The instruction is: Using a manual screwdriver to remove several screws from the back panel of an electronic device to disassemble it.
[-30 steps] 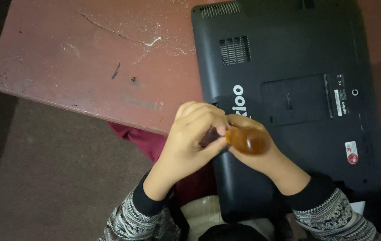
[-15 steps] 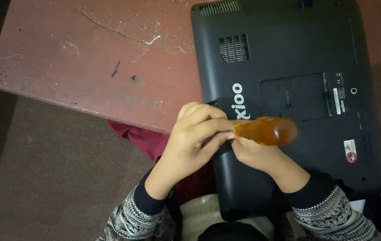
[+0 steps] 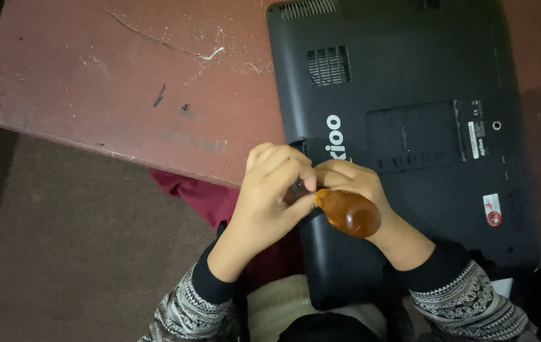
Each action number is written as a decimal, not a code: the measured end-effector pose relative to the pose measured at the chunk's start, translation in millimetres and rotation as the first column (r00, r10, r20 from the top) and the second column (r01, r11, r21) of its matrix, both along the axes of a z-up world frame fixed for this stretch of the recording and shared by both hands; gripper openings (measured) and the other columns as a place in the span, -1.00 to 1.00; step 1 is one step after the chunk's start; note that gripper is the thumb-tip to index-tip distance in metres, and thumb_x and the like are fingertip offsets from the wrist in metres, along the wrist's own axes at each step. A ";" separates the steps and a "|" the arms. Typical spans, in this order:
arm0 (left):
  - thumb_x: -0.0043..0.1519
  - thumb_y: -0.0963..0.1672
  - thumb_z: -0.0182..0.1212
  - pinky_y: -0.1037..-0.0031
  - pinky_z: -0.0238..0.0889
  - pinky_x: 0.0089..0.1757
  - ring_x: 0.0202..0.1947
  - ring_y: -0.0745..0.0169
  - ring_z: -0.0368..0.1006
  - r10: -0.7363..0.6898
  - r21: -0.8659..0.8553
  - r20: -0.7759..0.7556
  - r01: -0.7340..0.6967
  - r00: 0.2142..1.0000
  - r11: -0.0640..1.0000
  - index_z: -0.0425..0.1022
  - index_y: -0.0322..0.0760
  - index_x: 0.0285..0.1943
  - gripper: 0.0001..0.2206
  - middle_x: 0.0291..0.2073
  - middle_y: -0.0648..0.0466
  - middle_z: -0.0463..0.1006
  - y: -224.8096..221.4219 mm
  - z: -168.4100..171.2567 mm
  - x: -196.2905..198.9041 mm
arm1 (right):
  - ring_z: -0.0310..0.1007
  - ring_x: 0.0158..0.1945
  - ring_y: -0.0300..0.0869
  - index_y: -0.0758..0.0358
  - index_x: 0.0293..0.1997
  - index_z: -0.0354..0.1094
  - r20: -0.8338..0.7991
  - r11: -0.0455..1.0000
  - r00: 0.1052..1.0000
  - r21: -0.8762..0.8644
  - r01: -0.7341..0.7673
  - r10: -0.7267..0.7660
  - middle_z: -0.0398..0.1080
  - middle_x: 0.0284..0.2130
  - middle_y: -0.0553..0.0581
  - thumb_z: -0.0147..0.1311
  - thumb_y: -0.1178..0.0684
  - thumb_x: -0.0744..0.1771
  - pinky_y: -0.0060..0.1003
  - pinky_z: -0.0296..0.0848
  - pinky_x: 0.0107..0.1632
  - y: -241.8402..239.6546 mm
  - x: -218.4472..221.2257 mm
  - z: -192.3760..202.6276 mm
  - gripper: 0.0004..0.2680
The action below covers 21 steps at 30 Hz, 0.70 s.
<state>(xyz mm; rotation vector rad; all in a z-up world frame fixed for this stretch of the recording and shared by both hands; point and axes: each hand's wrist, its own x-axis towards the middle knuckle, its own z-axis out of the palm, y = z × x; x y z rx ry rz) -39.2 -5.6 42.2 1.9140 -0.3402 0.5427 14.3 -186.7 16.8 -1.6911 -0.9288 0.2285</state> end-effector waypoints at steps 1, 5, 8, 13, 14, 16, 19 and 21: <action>0.00 -0.24 0.53 0.25 0.17 0.04 -0.29 0.12 0.42 0.013 -0.007 -0.005 -0.013 1.000 1.000 0.48 -0.15 -0.32 -0.75 -0.39 0.16 0.46 -0.7 0.4 -0.2 | 0.17 -0.37 -0.28 0.19 -0.28 0.25 0.020 0.998 0.998 -0.014 0.053 -0.053 0.22 -0.46 -0.05 0.30 0.33 0.24 -0.52 0.28 -0.22 -1.9 -2.3 -8.1 -0.78; 0.09 -0.19 0.50 0.26 0.15 0.10 -0.24 0.15 0.43 0.015 -0.010 -0.018 -0.016 1.000 1.000 0.55 -0.14 -0.23 -0.81 -0.31 0.17 0.49 0.6 -0.8 -2.2 | 0.44 -0.45 -0.16 0.23 -0.42 0.25 0.112 0.978 0.976 -0.070 0.196 -0.188 0.32 -0.58 0.05 0.27 0.34 0.18 -0.42 0.47 -0.33 10.2 -5.5 7.4 -0.80; 0.08 -0.24 0.47 0.20 0.15 0.12 -0.20 0.09 0.44 0.022 0.027 -0.005 -0.022 1.000 0.999 0.58 -0.15 -0.19 -0.80 -0.27 0.13 0.50 7.3 -9.4 -5.6 | 0.36 -0.54 -0.16 0.21 -0.47 0.20 0.232 0.971 0.948 -0.052 0.235 -0.217 0.28 -0.62 0.01 0.15 0.40 0.22 -0.44 0.46 -0.34 16.1 -9.1 14.5 -0.80; 0.02 -0.30 0.46 0.19 0.16 0.11 -0.22 0.07 0.44 0.045 0.002 -0.012 -0.045 0.999 0.999 0.53 -0.15 -0.26 -0.76 -0.32 0.13 0.50 5.3 -13.9 -6.4 | 0.51 -0.31 -0.15 0.28 -0.27 0.39 0.194 0.994 0.977 -0.038 0.102 -0.093 0.41 -0.40 0.04 0.32 0.25 0.20 -0.30 0.53 -0.07 7.6 -5.1 1.2 -0.83; 0.00 -0.29 0.47 0.18 0.16 0.11 -0.21 0.05 0.44 0.042 -0.012 -0.016 -0.043 0.999 0.999 0.53 -0.15 -0.26 -0.75 -0.31 0.12 0.50 3.8 -14.6 -6.8 | 0.56 -0.18 -0.10 0.32 -0.13 0.45 0.138 0.997 0.988 -0.026 0.069 -0.065 0.47 -0.27 0.09 0.44 0.14 0.18 -0.23 0.52 0.06 1.4 -4.1 -13.8 -0.72; -0.02 -0.29 0.47 0.18 0.15 0.11 -0.21 0.07 0.45 0.029 -0.028 -0.037 -0.030 0.999 0.999 0.50 -0.14 -0.29 -0.73 -0.32 0.13 0.50 1.6 -14.6 -7.2 | 0.44 -0.29 -0.11 0.32 -0.18 0.38 0.195 0.995 0.978 -0.045 0.084 -0.074 0.36 -0.36 0.09 0.35 0.23 0.22 -0.27 0.50 -0.04 8.7 -4.4 8.2 -0.80; -0.05 -0.31 0.44 0.20 0.15 0.09 -0.21 0.07 0.46 0.020 -0.048 -0.068 -0.023 0.997 0.999 0.45 -0.14 -0.31 -0.71 -0.33 0.13 0.50 -1.0 -16.8 -6.2 | 0.34 -0.40 -0.15 0.34 -0.22 0.36 0.290 0.992 0.953 -0.058 0.114 -0.092 0.30 -0.43 0.06 0.27 0.30 0.27 -0.35 0.48 -0.17 9.4 -4.8 5.7 -0.86; -0.05 -0.32 0.42 0.21 0.15 0.08 -0.20 0.06 0.46 0.025 -0.053 -0.080 -0.030 0.996 0.998 0.43 -0.14 -0.32 -0.71 -0.32 0.12 0.50 -0.8 -14.2 -5.8 | 0.37 -0.39 -0.18 0.35 -0.21 0.41 0.327 0.991 0.939 -0.051 0.127 -0.104 0.36 -0.41 0.03 0.29 0.28 0.26 -0.38 0.48 -0.21 7.6 -5.1 -2.1 -0.86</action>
